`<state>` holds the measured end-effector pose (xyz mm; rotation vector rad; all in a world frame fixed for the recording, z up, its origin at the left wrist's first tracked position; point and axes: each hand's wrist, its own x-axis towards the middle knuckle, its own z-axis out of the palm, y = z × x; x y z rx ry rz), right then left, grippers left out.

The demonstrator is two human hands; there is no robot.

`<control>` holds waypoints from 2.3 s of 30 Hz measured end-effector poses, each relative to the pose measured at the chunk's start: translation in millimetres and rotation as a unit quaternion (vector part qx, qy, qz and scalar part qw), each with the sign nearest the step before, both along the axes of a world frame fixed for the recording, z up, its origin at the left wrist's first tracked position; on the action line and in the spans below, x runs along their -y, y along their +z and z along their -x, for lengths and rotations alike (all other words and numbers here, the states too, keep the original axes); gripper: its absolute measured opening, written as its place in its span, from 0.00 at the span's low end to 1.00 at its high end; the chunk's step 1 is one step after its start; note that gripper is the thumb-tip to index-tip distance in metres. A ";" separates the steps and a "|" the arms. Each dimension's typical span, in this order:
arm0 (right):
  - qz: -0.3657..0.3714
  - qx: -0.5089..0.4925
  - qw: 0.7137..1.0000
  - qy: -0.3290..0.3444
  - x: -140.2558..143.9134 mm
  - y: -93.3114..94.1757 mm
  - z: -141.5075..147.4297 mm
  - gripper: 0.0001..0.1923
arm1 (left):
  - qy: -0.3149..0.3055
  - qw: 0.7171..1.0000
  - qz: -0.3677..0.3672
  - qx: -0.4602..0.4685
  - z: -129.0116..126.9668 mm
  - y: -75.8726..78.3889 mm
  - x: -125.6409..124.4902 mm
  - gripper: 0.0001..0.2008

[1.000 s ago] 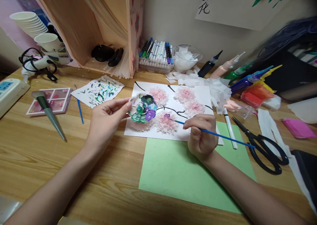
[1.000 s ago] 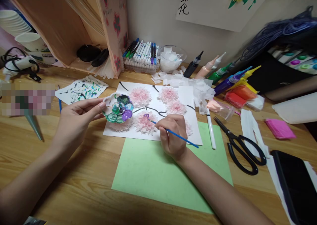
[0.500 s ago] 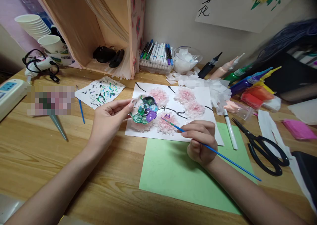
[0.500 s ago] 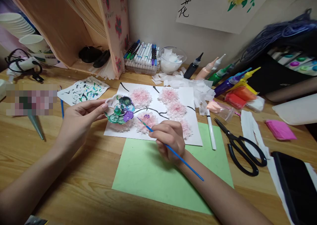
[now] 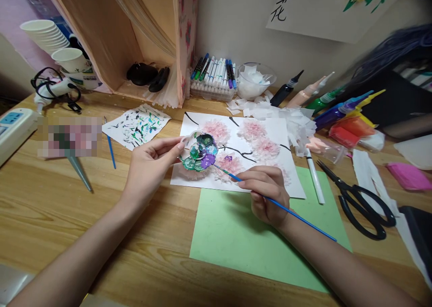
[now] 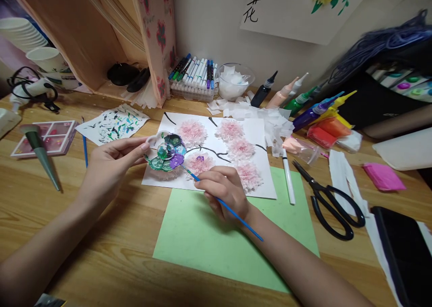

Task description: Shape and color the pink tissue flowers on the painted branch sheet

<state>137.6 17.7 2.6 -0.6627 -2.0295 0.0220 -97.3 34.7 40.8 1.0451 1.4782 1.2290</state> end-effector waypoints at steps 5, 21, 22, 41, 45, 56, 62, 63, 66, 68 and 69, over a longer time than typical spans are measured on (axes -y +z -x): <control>-0.014 -0.101 0.993 -0.060 -1.8 -6.2 -3.7 0.11 | 0.001 1.000 -0.007 0.003 0.3 0.6 -0.4 0.18; 0.009 -0.182 0.974 -0.133 -11.5 -14.5 -4.7 0.10 | 0.000 1.000 -0.027 0.011 2.2 -1.5 -2.2 0.14; 0.012 -0.181 0.974 -0.133 -11.8 -14.4 -4.3 0.10 | 0.000 1.000 -0.027 0.010 2.2 -1.3 -2.2 0.14; -0.002 -0.158 0.979 -0.127 -8.9 -13.6 -3.5 0.09 | 0.012 1.000 -0.016 -0.021 2.5 -1.3 -1.5 0.18; 0.002 -0.158 0.978 -0.137 -9.2 -12.3 -2.9 0.09 | 0.011 1.000 -0.019 -0.018 2.3 -1.1 -1.6 0.17; 0.019 -0.165 0.975 -0.145 -11.2 -13.5 -1.6 0.09 | 0.010 1.000 -0.015 -0.021 2.5 -0.6 -1.6 0.17; 0.011 -0.173 0.973 -0.150 -11.6 -15.5 -2.5 0.09 | 0.016 0.999 -0.013 -0.025 2.7 -1.4 -2.0 0.17; 0.018 -0.172 0.973 -0.154 -11.7 -16.8 -2.9 0.09 | 0.019 0.999 -0.013 -0.027 2.7 -1.6 -2.2 0.18; 0.046 -0.177 0.969 -0.163 -12.8 -20.0 -4.1 0.10 | 0.018 0.999 -0.013 -0.031 2.4 -1.5 -2.4 0.18; 0.058 -0.189 0.967 -0.162 -14.2 -20.2 -4.4 0.11 | 0.015 0.999 -0.013 -0.031 2.1 -1.2 -2.3 0.18; 0.060 -0.198 0.965 -0.161 -14.8 -19.6 -4.4 0.11 | 0.014 0.999 -0.012 -0.030 2.0 -1.1 -2.2 0.18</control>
